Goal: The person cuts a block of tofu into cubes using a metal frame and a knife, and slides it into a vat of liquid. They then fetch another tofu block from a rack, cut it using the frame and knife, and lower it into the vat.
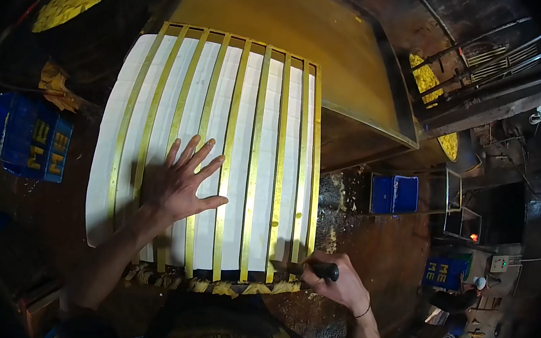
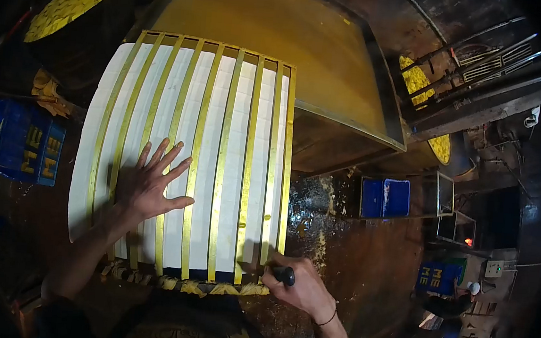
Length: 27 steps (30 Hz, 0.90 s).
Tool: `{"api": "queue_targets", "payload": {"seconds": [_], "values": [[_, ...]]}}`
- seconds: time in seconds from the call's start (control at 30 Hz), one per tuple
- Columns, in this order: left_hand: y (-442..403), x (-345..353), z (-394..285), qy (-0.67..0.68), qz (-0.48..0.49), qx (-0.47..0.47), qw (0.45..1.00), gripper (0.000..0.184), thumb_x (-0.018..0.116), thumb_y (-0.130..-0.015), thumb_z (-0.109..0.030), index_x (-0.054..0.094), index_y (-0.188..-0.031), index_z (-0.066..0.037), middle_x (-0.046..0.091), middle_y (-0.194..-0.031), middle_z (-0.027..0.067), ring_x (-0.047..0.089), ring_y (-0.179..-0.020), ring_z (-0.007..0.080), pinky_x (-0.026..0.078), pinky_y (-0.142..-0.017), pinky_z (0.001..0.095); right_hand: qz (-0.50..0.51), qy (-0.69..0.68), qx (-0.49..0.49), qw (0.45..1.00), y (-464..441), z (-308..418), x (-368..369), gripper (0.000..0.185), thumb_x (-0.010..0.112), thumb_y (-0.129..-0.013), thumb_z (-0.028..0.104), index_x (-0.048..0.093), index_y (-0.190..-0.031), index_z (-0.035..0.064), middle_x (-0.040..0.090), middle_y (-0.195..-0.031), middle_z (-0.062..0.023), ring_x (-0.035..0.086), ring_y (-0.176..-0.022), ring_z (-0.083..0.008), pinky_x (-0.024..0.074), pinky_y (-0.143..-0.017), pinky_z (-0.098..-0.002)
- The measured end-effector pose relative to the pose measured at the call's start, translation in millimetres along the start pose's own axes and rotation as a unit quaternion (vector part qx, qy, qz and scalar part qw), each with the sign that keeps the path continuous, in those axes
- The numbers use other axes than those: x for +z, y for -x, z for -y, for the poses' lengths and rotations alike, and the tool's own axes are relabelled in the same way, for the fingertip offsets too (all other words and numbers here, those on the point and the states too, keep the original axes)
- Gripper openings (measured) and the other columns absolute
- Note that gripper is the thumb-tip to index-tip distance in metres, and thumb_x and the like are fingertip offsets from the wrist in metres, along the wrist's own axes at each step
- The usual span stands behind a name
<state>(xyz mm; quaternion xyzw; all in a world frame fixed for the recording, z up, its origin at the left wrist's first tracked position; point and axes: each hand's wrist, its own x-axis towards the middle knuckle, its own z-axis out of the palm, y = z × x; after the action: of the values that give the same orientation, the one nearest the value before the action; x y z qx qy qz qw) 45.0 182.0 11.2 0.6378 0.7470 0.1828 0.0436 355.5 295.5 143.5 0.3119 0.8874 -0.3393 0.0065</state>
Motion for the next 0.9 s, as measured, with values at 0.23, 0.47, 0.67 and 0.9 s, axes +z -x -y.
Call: {"api": "queue_targets", "payload": {"seconds": [0.23, 0.47, 0.67, 0.9], "values": [[0, -9, 0, -0.030, -0.039, 0.014, 0.999, 0.077, 0.065, -0.076, -0.065, 0.056, -0.134, -0.016, 0.041, -0.148, 0.0125, 0.034, -0.139, 0.0348, 0.020, -0.116, 0.0528, -0.238, 0.120, -0.223, 0.938, -167, 21, -57, 0.011, 0.064, -0.086, 0.012, 0.066, -0.084, 0.0011, 0.063, -0.070, -0.0154, 0.060, -0.057, -0.0282, 0.0473, -0.056, -0.0328], [-2, -9, 2, 0.008, -0.038, -0.010, 0.999, 0.074, 0.063, -0.076, -0.067, 0.059, -0.131, -0.020, 0.042, -0.148, 0.0094, 0.033, -0.140, 0.0304, 0.020, -0.116, 0.0525, -0.283, 0.132, -0.226, 0.923, -382, -22, -53, 0.014, 0.065, -0.081, 0.016, 0.066, -0.083, 0.0019, 0.064, -0.069, -0.0185, 0.063, -0.061, -0.0361, 0.0496, -0.057, -0.0410], [2, -4, 1, -0.032, -0.016, -0.015, 0.999, 0.078, 0.054, -0.078, -0.073, 0.052, -0.138, -0.023, 0.037, -0.151, 0.0067, 0.025, -0.144, 0.0282, 0.012, -0.119, 0.0511, -0.034, 0.098, -0.104, 0.989, -157, -13, -3, 0.016, 0.057, -0.089, 0.023, 0.065, -0.088, 0.0089, 0.063, -0.069, -0.0115, 0.060, -0.062, -0.0267, 0.0447, -0.070, -0.0331], [3, 1, 4, -0.023, -0.018, -0.008, 1.000, 0.078, 0.053, -0.079, -0.073, 0.052, -0.138, -0.023, 0.034, -0.153, 0.0070, 0.023, -0.145, 0.0287, 0.011, -0.119, 0.0511, 0.024, -0.049, -0.047, 0.997, -65, 49, 2, 0.015, 0.064, -0.085, 0.016, 0.066, -0.078, 0.0036, 0.061, -0.057, -0.0118, 0.064, -0.054, -0.0207, 0.0498, -0.051, -0.0319]]}}
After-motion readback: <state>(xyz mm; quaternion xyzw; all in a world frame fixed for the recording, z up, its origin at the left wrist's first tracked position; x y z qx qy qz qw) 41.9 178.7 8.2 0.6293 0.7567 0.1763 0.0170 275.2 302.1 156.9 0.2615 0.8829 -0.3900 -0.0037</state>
